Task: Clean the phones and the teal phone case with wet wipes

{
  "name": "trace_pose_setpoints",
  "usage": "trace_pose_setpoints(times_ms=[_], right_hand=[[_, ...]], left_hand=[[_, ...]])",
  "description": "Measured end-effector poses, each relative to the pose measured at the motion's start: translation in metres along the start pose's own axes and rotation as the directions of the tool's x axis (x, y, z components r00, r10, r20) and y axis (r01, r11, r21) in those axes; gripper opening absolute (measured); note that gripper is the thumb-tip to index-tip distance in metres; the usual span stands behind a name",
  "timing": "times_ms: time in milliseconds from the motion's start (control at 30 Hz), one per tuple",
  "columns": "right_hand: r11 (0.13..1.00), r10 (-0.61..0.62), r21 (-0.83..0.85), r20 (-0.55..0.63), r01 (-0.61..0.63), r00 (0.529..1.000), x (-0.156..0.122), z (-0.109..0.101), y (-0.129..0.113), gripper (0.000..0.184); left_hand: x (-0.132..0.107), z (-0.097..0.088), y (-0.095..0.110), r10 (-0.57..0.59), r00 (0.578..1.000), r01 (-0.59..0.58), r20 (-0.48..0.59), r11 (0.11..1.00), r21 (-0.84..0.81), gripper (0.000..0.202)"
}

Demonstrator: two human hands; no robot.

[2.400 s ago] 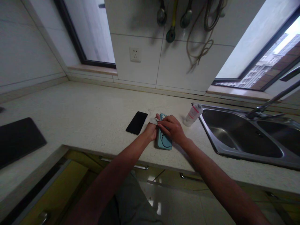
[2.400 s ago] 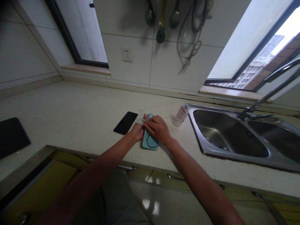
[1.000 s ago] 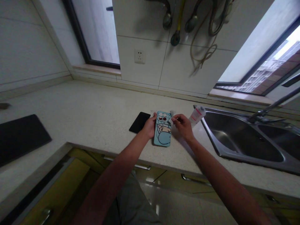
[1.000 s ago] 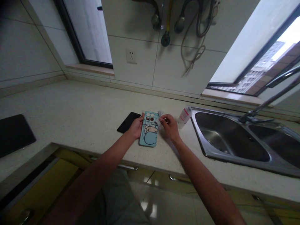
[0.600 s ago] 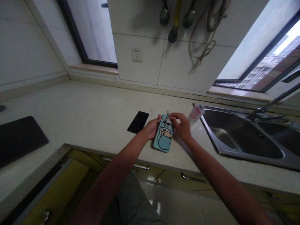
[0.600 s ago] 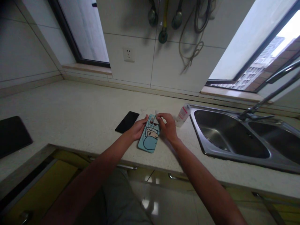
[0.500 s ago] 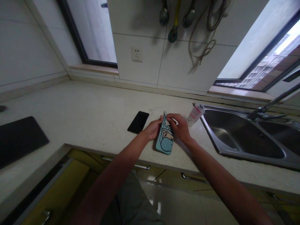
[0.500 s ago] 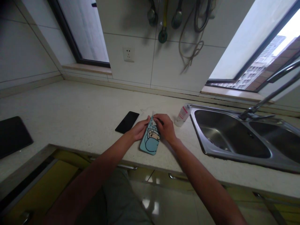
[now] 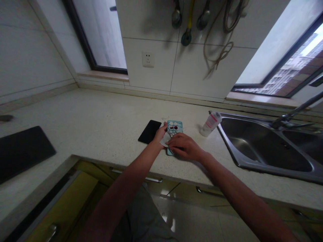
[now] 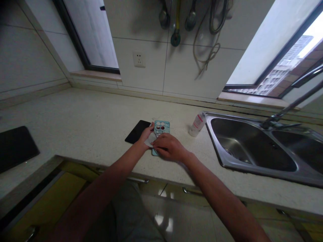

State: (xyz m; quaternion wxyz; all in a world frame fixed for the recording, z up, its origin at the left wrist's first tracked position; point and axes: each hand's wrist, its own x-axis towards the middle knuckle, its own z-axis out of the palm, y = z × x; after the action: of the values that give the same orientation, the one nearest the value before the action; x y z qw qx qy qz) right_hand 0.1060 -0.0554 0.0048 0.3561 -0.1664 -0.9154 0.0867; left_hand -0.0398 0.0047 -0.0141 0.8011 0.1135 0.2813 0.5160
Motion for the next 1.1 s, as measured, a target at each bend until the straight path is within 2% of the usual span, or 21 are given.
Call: trace_pose_setpoints(times_ms=[100,267,367,433,500,567,667,733,833,967,1033,1100], right_hand=[[0.998,0.002,0.058,0.075,-0.006,0.997,-0.001,-0.004,-0.004,0.018],[0.984,0.131,0.098,0.173,-0.15,0.976,-0.012,-0.023,0.008,0.018],[0.962,0.266,0.027,0.133,-0.272,0.955,-0.02,-0.034,0.02,0.018],[0.929,0.369,-0.04,0.053,-0.367,0.928,-0.024,-0.036,0.027,0.019],[0.878,0.468,-0.085,-0.062,-0.472,0.882,-0.026,-0.035,0.032,0.021],[0.822,0.55,-0.06,-0.175,-0.566,0.817,-0.025,-0.03,0.035,0.023],[0.736,0.671,0.146,-0.282,-0.661,0.686,-0.021,-0.02,0.036,0.025],[0.663,0.749,0.323,-0.284,-0.675,0.599,-0.018,-0.013,0.036,0.027],[0.551,0.831,0.499,-0.256,-0.669,0.493,-0.013,-0.008,0.037,0.035],[0.47,0.883,0.572,-0.313,-0.672,0.351,-0.011,-0.009,0.042,0.039],[0.468,0.883,0.583,-0.339,-0.665,0.324,-0.013,-0.011,0.045,0.041],[0.487,0.871,0.551,-0.363,-0.678,0.331,-0.015,-0.014,0.046,0.043]], left_hand=[[0.001,0.0,0.006,0.075,0.987,-0.086,-0.139,0.994,-0.073,0.026],[-0.004,0.001,0.012,0.081,0.991,-0.097,-0.111,0.985,-0.146,0.028],[-0.007,0.003,0.012,0.072,0.994,-0.083,-0.081,0.986,-0.148,0.03],[-0.01,0.005,0.011,0.06,0.997,-0.065,-0.046,0.991,-0.116,0.029],[-0.012,0.006,0.01,0.051,0.999,-0.051,0.003,0.997,-0.065,0.029],[-0.013,0.006,0.007,0.06,0.997,-0.06,0.052,0.998,-0.007,0.028],[-0.012,0.004,0.003,0.164,0.984,-0.17,0.07,0.982,0.082,0.025],[-0.013,0.002,0.001,0.269,0.957,-0.284,0.11,0.945,0.16,0.026],[-0.019,0.001,-0.002,0.354,0.904,-0.42,0.24,0.842,0.339,0.026],[-0.025,0.002,-0.007,0.418,0.836,-0.544,0.356,0.55,0.634,0.013],[-0.024,0.001,-0.012,0.343,0.843,-0.536,0.413,0.481,0.694,0.013],[-0.022,-0.001,-0.016,0.252,0.857,-0.514,0.449,0.463,0.722,0.016]])
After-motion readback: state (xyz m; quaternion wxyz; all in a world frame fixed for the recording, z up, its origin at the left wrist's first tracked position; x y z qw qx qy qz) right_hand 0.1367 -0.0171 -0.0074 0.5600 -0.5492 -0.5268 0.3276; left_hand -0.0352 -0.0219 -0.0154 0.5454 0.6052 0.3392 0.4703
